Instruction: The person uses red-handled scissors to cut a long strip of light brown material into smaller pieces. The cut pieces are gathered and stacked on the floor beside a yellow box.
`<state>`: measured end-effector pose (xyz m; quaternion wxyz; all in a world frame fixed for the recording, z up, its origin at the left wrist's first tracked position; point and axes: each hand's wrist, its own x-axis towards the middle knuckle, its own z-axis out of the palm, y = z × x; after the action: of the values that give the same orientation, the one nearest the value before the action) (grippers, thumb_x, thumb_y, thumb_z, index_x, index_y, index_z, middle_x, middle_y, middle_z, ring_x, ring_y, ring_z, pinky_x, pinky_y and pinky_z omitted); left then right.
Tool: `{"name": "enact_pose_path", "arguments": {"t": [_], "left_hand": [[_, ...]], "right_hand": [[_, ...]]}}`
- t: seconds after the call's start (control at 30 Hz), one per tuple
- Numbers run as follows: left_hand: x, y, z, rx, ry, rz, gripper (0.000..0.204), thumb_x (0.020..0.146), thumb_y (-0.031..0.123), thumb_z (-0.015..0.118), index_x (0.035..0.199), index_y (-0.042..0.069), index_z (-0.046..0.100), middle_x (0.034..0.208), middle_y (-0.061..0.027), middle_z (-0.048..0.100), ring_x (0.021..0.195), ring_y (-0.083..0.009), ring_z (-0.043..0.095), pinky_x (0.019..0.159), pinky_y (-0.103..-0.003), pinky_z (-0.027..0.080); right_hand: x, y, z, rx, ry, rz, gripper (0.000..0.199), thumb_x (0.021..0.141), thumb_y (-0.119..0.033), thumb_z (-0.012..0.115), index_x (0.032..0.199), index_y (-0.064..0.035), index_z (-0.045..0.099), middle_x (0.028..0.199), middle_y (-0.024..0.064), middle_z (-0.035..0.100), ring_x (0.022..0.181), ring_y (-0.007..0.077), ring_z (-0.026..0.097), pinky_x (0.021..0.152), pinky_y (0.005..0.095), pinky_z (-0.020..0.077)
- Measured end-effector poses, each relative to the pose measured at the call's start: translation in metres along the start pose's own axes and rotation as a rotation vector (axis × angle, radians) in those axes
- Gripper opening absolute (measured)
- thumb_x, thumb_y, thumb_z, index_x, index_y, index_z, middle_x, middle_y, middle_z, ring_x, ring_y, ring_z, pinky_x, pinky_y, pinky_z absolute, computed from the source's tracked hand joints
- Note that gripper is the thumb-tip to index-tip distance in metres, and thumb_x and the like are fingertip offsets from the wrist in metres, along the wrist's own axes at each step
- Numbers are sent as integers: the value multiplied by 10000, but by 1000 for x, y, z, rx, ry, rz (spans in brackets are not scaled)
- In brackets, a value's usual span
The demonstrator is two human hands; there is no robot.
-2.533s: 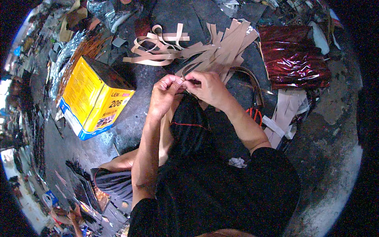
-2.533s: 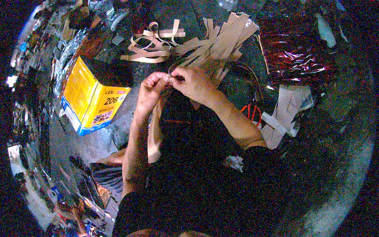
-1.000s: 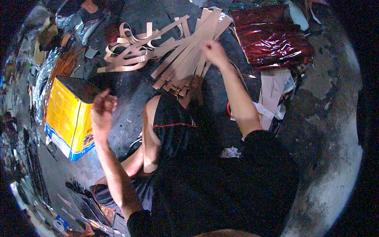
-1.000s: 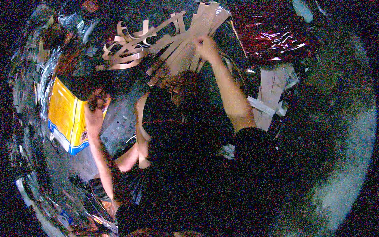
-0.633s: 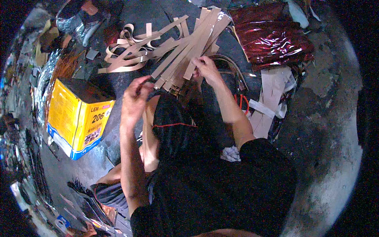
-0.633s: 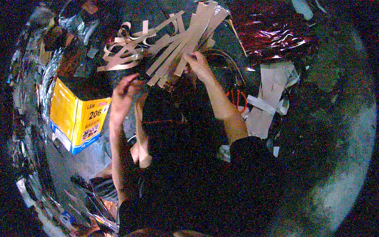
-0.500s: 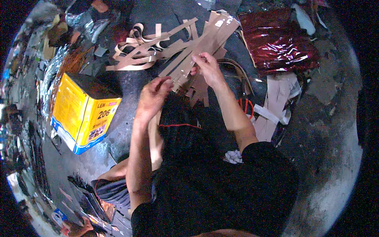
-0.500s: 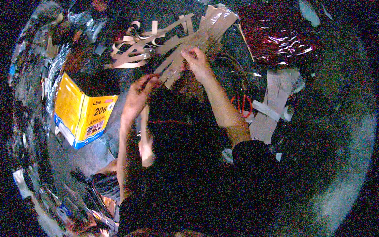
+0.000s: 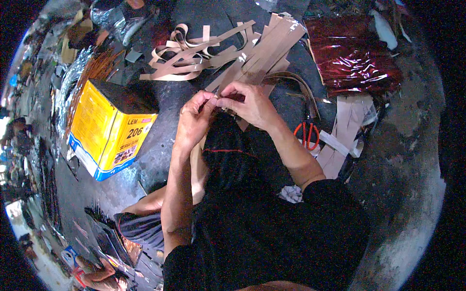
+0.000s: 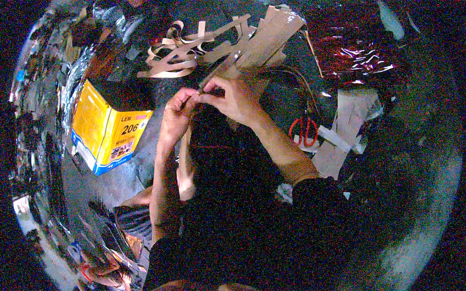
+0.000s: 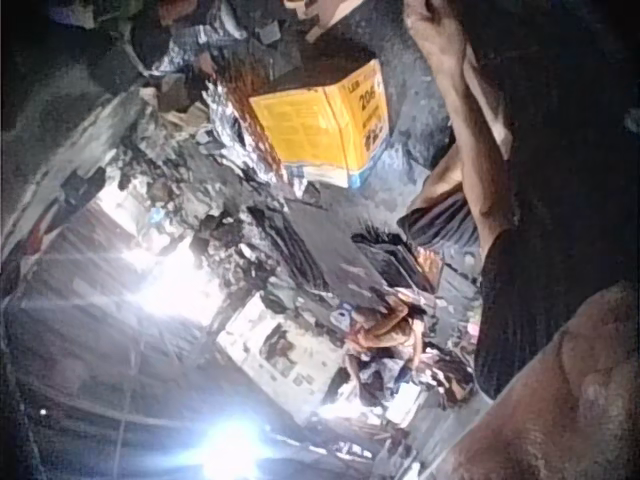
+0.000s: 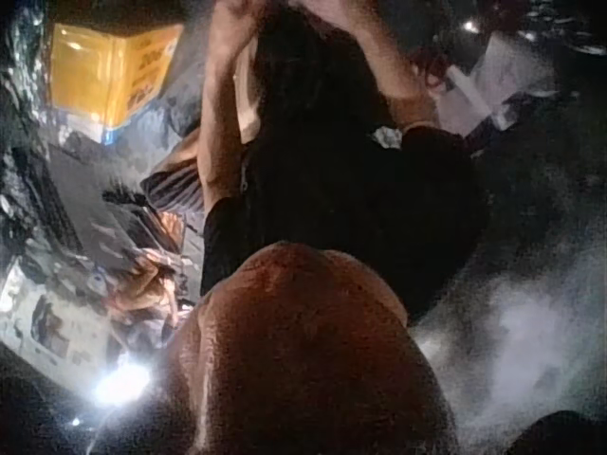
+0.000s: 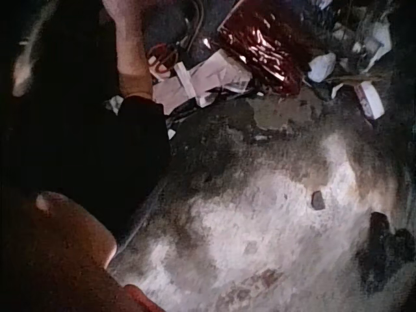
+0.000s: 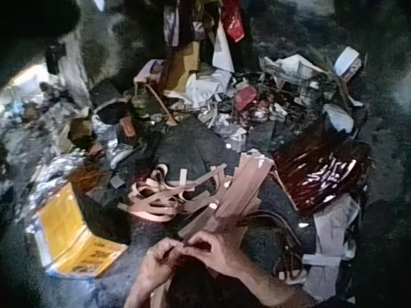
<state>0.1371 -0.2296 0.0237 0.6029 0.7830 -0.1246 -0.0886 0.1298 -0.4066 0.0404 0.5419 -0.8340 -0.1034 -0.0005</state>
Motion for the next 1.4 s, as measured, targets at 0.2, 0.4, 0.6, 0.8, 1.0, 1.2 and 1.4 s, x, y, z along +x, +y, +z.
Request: {"name": "enact_pose_path", "arguments": {"t": [0.2,0.4,0.6,0.8,1.0,1.2,1.4], "left_hand": [[-7,13,2,194,8,165,70,855,73,569,889,16,592,816,-102,640,743,-199,619,663,-313,480],[-16,22,-4,434,9,293,75,812,47,585,884,25,585,799,-170,610,751,-338,612,655,-387,486],[-19,20,-6,391,52,227,68,808,48,589,875,38,589,766,-162,601,681,-306,608,613,-367,479],[-26,18,-14,277,134,131,41,805,34,592,845,31,581,703,-111,582,633,-164,570,591,-291,463],[-122,-26,-127,382,274,-189,77,855,88,572,846,19,538,680,-40,533,659,-110,494,605,-261,424],[-264,-80,-272,1309,365,-579,348,811,365,593,736,36,506,667,-207,576,631,-411,556,541,-469,415],[-234,-57,-274,1391,415,-620,305,807,347,556,806,43,540,797,-214,606,753,-416,583,628,-508,434]], "right_hand": [[-11,-10,-9,-105,-83,-40,198,791,-180,673,858,0,629,738,121,649,688,171,639,657,300,493],[-14,-11,18,-321,28,-21,131,736,-117,624,822,-20,602,729,142,630,656,279,623,608,366,478],[-5,6,17,-139,-70,3,164,785,-142,601,861,4,598,740,139,632,650,228,618,600,336,468],[1,11,14,-87,-53,-58,158,849,-185,572,812,-34,595,704,99,617,660,202,612,622,336,482],[30,99,-68,1032,353,408,191,835,-230,510,765,-63,570,680,60,577,602,184,569,597,339,503],[22,239,-196,1165,974,324,157,782,-138,602,753,2,535,712,84,536,674,213,565,757,368,541],[85,200,-197,1060,946,261,154,826,-124,531,789,23,507,735,130,523,714,287,566,922,528,460]]}}
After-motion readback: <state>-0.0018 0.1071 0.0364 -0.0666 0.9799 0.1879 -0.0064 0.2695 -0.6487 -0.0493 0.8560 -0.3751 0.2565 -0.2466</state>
